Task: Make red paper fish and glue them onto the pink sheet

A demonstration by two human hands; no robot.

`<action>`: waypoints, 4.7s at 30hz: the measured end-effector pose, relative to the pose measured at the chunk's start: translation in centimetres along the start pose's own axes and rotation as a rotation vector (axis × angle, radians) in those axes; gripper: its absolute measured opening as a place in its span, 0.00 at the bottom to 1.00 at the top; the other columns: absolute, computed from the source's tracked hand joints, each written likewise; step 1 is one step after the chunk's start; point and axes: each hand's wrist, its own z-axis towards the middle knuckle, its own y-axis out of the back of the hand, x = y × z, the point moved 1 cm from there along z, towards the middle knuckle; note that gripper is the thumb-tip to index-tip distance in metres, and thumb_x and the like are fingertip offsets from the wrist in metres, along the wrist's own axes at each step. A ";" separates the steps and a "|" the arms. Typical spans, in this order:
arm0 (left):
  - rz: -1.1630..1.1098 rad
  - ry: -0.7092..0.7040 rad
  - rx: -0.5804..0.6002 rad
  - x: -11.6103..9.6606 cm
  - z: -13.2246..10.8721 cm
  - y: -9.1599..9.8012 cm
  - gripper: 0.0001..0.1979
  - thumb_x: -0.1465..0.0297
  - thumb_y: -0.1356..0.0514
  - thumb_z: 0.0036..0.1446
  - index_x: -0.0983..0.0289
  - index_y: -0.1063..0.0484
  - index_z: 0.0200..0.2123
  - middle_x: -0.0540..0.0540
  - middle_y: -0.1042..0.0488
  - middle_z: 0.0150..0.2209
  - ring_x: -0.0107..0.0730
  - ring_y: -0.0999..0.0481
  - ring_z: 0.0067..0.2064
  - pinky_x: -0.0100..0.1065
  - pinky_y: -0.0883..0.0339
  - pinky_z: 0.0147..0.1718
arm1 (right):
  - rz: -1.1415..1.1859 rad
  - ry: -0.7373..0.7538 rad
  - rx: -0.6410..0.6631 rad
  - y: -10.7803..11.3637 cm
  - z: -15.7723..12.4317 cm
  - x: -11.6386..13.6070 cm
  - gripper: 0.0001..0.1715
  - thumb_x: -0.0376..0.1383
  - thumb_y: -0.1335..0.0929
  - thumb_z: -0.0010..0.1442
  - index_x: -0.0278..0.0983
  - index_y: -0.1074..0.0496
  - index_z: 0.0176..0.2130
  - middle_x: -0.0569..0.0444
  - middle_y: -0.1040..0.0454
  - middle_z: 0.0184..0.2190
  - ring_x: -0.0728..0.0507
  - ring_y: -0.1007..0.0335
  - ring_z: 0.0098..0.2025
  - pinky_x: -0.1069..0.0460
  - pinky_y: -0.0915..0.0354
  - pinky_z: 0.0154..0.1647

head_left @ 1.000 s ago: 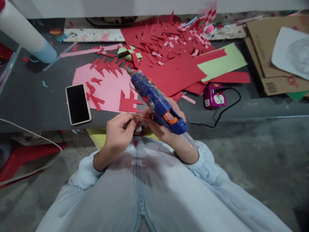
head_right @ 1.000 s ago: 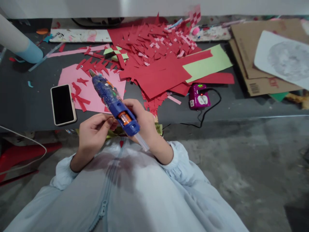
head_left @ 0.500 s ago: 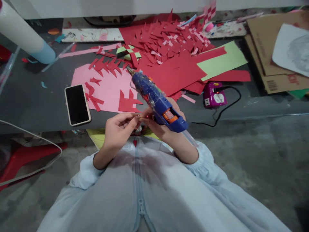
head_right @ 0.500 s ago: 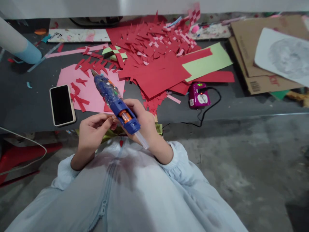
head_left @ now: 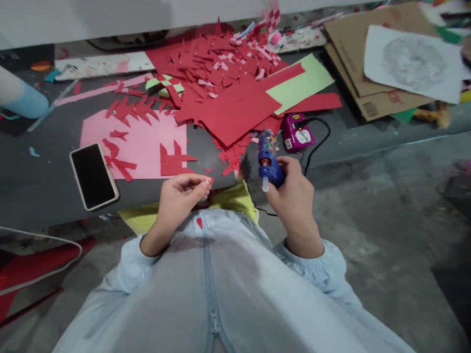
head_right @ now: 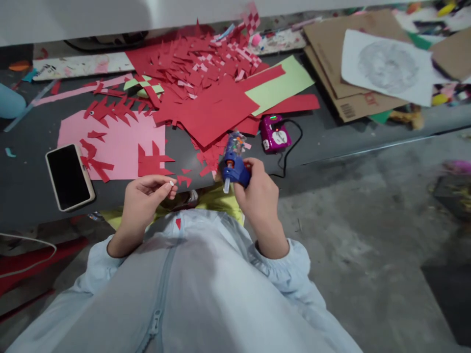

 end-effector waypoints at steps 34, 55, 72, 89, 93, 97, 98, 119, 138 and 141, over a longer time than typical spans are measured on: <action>-0.093 0.084 0.055 0.0 0.8 -0.9 0.14 0.59 0.29 0.50 0.64 0.20 0.34 0.53 0.19 0.28 0.25 0.22 0.27 0.28 0.24 0.29 | 0.550 0.605 0.172 -0.2 1.9 6.8 0.13 0.34 0.35 0.66 0.41 0.22 0.46 0.51 0.26 0.34 0.46 0.29 0.36 0.51 0.32 0.36; -0.104 0.104 -0.105 -0.1 -1.3 2.5 0.12 0.63 0.29 0.49 0.66 0.18 0.32 0.53 0.20 0.26 0.26 0.22 0.27 0.30 0.24 0.31 | 0.532 0.915 0.320 -2.2 3.7 10.4 0.08 0.35 0.36 0.67 0.39 0.27 0.38 0.49 0.25 0.35 0.43 0.29 0.39 0.48 0.31 0.40; -0.208 0.140 -0.110 0.8 -0.9 3.6 0.13 0.63 0.27 0.44 0.66 0.21 0.28 0.49 0.24 0.22 0.22 0.27 0.23 0.28 0.26 0.28 | 0.365 0.979 0.353 -4.4 2.9 12.2 0.08 0.33 0.41 0.68 0.39 0.37 0.35 0.50 0.33 0.32 0.41 0.39 0.36 0.47 0.40 0.37; -0.047 0.073 -0.284 2.1 0.0 4.9 0.12 0.64 0.30 0.47 0.66 0.19 0.33 0.53 0.19 0.27 0.25 0.23 0.27 0.28 0.25 0.31 | 0.067 0.515 0.444 -7.2 6.0 6.2 0.11 0.36 0.38 0.65 0.39 0.32 0.30 0.46 0.27 0.30 0.38 0.32 0.36 0.46 0.39 0.36; -0.010 0.096 -0.320 2.0 0.1 5.1 0.13 0.64 0.29 0.45 0.67 0.20 0.32 0.53 0.20 0.27 0.26 0.23 0.27 0.29 0.25 0.32 | 0.175 0.520 0.392 -7.4 5.9 6.0 0.03 0.33 0.31 0.57 0.39 0.32 0.31 0.49 0.27 0.29 0.40 0.33 0.32 0.48 0.40 0.32; 0.035 0.101 -0.325 2.2 0.1 5.1 0.14 0.63 0.29 0.45 0.67 0.20 0.33 0.54 0.19 0.28 0.27 0.22 0.29 0.30 0.25 0.33 | 0.356 0.603 0.405 -6.5 5.1 8.4 0.02 0.34 0.32 0.61 0.39 0.28 0.36 0.52 0.27 0.30 0.43 0.32 0.32 0.49 0.38 0.33; 0.041 0.103 -0.326 2.2 0.1 5.1 0.15 0.63 0.29 0.45 0.67 0.20 0.33 0.54 0.19 0.28 0.27 0.22 0.29 0.30 0.26 0.33 | 0.408 0.638 0.433 -6.3 4.8 9.2 0.04 0.35 0.33 0.63 0.39 0.27 0.38 0.52 0.27 0.30 0.44 0.32 0.32 0.50 0.37 0.34; -0.338 0.214 -0.193 2.3 0.0 5.7 0.14 0.62 0.27 0.42 0.66 0.21 0.28 0.51 0.22 0.24 0.23 0.26 0.24 0.29 0.27 0.28 | 0.630 0.667 0.411 -6.5 3.7 13.0 0.05 0.36 0.30 0.62 0.39 0.22 0.36 0.51 0.22 0.33 0.45 0.27 0.34 0.50 0.32 0.34; 0.481 -0.008 -0.160 2.9 -2.4 6.9 0.16 0.70 0.43 0.61 0.59 0.20 0.48 0.53 0.18 0.38 0.30 0.21 0.36 0.30 0.29 0.38 | 0.344 0.819 0.467 -8.8 2.6 13.2 0.08 0.35 0.34 0.64 0.37 0.24 0.38 0.47 0.24 0.33 0.42 0.30 0.37 0.48 0.35 0.38; 0.689 -0.073 -0.200 2.8 -2.5 7.3 0.16 0.71 0.43 0.61 0.58 0.19 0.48 0.54 0.18 0.36 0.33 0.22 0.37 0.31 0.32 0.37 | 0.283 0.845 0.453 -9.2 2.6 13.6 0.08 0.35 0.34 0.63 0.37 0.23 0.37 0.48 0.24 0.33 0.42 0.30 0.36 0.49 0.36 0.36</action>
